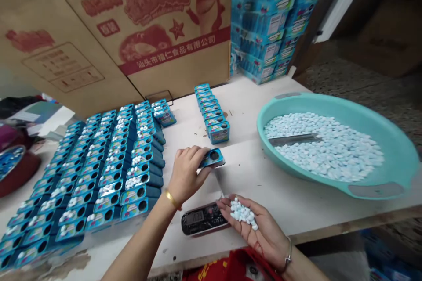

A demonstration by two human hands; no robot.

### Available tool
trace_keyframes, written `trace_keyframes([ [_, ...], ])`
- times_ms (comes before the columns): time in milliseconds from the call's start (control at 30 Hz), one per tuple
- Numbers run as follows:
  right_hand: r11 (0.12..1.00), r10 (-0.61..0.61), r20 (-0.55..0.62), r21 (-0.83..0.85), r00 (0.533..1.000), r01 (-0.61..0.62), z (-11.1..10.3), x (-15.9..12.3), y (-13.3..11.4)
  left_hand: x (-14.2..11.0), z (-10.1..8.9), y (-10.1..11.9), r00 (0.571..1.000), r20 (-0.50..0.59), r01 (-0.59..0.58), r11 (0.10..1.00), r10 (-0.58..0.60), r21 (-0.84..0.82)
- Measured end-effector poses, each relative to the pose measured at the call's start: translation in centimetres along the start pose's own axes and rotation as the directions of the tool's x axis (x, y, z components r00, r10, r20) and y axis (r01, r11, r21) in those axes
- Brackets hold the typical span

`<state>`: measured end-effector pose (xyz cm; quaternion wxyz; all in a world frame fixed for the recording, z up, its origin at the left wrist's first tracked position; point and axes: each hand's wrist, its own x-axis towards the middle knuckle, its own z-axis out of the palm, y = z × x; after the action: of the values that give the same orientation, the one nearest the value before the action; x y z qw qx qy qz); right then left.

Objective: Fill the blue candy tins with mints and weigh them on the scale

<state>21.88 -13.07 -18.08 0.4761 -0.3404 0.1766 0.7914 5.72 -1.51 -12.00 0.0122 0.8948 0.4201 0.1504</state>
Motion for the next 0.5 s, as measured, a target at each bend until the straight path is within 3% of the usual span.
trace_keyframes([
  [100,0.999,-0.019,0.009,0.031,1.000,0.018,0.0,0.1,-0.4,4.1,1.7,0.4,0.998,-0.031,-0.060,0.998,0.061,0.029],
  [233,0.996,-0.037,-0.024,0.078,0.999,0.038,-0.2,0.2,-1.1,7.7,4.4,-0.2,0.996,0.018,-0.090,0.987,0.088,0.130],
  [367,0.997,-0.013,-0.036,0.080,0.999,0.016,-0.3,0.6,-1.6,8.3,5.9,-0.7,0.999,0.031,-0.038,0.980,0.032,0.194],
  [500,0.996,0.048,-0.065,0.078,0.997,-0.042,-0.5,1.5,-1.9,8.5,5.6,-2.3,0.998,-0.031,-0.052,0.989,0.057,0.136],
])
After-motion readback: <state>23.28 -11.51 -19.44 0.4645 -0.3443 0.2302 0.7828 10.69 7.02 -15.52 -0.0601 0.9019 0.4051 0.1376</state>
